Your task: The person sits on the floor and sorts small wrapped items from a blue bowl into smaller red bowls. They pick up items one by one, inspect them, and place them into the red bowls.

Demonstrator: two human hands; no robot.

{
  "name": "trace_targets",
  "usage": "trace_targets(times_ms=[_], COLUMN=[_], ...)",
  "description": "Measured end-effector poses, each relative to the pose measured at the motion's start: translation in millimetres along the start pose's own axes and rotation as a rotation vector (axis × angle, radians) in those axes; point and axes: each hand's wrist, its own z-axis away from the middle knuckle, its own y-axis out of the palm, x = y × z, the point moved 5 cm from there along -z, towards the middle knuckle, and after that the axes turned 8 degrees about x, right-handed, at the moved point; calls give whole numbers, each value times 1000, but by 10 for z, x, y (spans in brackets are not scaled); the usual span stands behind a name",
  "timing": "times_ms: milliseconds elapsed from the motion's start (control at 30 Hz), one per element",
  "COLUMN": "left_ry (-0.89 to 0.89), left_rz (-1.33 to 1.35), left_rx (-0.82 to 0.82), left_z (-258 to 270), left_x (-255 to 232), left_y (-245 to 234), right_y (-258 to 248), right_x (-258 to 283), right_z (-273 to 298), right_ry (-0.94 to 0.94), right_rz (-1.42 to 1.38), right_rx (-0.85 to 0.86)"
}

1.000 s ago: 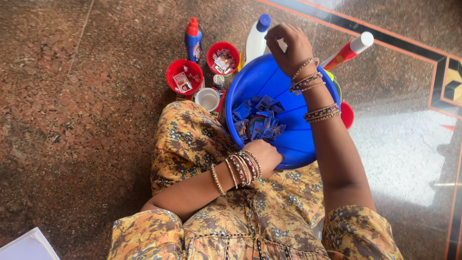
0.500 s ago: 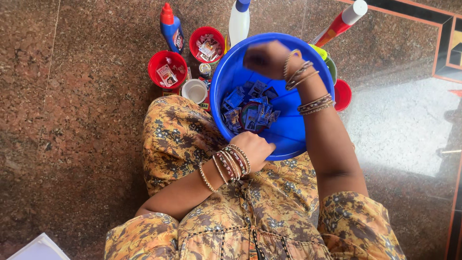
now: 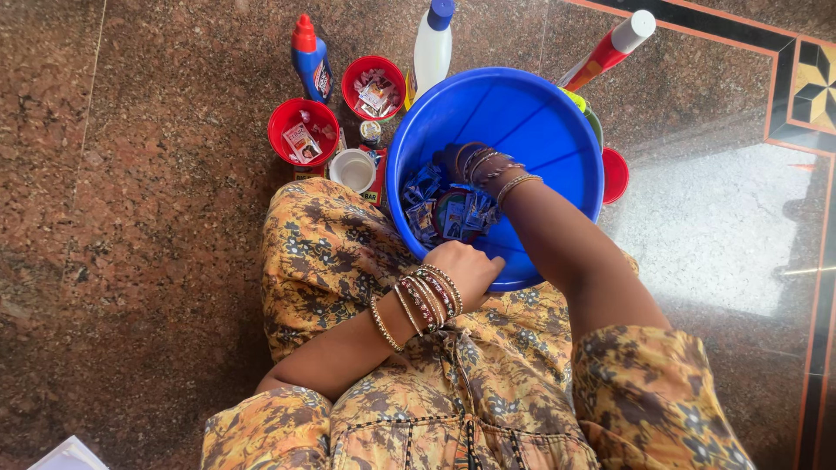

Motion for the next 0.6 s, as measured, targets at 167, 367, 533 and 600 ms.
trace_targets(times_ms=[167,367,533,600], left_ry=[12,17,5,16], left_rz=[4,30,23,-29], left_rx=[-17,-44,-27,-49], left_z=[0,20,10,17], left_x=[-5,-3,-4,-15], left_y=[14,-11,-17,-24], right_y=[191,214,-240,-376], right_x=[116,72,92,142], right_z=[-125,-113,7,91], right_ry=[-58,-5,-23,-24], right_rz=[4,12,32,-27], right_rx=[38,81,72,69])
